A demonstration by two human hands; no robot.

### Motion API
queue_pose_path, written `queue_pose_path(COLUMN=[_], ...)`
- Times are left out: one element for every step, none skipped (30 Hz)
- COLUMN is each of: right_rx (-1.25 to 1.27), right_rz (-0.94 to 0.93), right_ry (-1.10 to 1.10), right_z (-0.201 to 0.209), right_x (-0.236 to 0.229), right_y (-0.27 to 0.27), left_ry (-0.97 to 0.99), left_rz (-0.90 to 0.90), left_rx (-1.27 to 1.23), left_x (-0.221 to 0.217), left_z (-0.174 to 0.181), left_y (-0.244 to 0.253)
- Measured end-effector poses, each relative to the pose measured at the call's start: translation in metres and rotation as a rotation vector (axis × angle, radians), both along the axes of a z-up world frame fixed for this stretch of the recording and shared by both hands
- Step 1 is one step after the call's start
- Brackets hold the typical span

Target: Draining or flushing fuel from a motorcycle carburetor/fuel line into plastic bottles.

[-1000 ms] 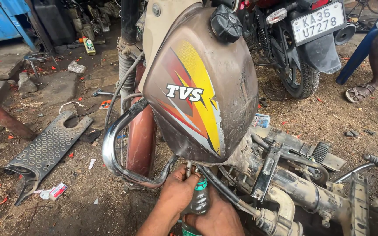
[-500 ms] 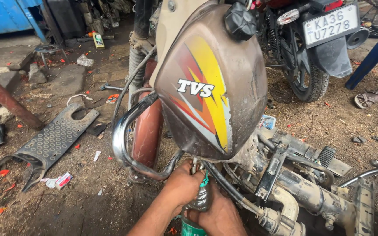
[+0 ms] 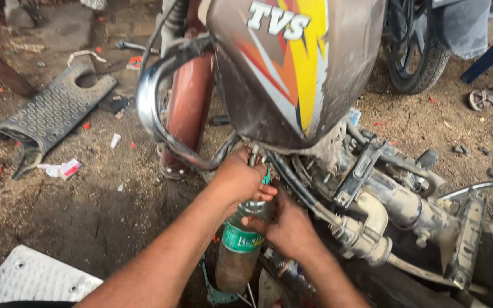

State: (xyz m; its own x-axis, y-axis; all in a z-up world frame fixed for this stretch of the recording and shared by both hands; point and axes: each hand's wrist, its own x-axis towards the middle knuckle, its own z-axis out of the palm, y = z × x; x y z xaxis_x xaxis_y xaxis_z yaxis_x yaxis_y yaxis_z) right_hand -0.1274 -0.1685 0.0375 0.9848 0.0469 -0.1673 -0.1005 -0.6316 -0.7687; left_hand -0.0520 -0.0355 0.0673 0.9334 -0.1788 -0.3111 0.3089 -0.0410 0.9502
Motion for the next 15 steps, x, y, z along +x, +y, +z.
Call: queue_pose_path(right_rx=[-0.003,-0.003,-0.004,-0.006,-0.167,-0.329,-0.331,-0.326,-0.322,-0.319,-0.317,-0.309,-0.301,-0.291,-0.281], right_rz=[-0.002,0.004,0.007,0.006,0.079,0.151,0.15,0.153,0.156,0.156,0.156,0.158,0.16,0.161,0.162], right_ry=[0.012,0.108,0.203,0.206,0.266,0.323,0.324,0.318,0.312,0.3,0.287,0.274,0.26,0.247,0.233], right_z=[0.002,0.005,0.009,0.011,0.014,0.018,-0.021,-0.047,-0.062,-0.086,-0.109,-0.132,-0.155,-0.178,-0.201], right_x=[-0.004,-0.006,-0.009,-0.013,-0.018,-0.022,-0.026,-0.031,-0.039,-0.044,-0.051,-0.059,-0.06,-0.065,-0.073], right_y=[-0.003,-0.008,-0.012,-0.016,-0.02,-0.024,-0.04,-0.048,-0.048,-0.059,-0.068,-0.073,-0.081,-0.087,-0.091], left_ry=[0.012,0.0,-0.013,-0.01,-0.012,-0.017,-0.017,-0.028,-0.039,-0.05,-0.047,-0.046,-0.057,-0.061,-0.065], left_rz=[-0.002,0.006,0.014,0.013,0.001,-0.013,-0.014,-0.011,-0.008,-0.014,-0.005,0.005,-0.001,0.007,0.016], left_rx=[-0.003,-0.005,-0.006,-0.009,-0.022,-0.035,-0.037,-0.032,-0.028,-0.029,-0.029,-0.024,-0.019,-0.001,0.017], left_x=[-0.002,-0.003,-0.003,-0.003,-0.003,-0.003,-0.003,-0.003,-0.001,-0.001,-0.001,-0.001,-0.001,-0.001,0.0], left_z=[0.0,0.0,0.001,0.0,0.0,0.001,0.0,0.0,0.0,0.0,0.001,0.001,0.0,-0.001,-0.001], left_y=[0.001,0.001,0.001,0.002,0.003,0.004,0.004,0.004,0.002,0.002,0.001,0.001,0.0,-0.001,-0.003])
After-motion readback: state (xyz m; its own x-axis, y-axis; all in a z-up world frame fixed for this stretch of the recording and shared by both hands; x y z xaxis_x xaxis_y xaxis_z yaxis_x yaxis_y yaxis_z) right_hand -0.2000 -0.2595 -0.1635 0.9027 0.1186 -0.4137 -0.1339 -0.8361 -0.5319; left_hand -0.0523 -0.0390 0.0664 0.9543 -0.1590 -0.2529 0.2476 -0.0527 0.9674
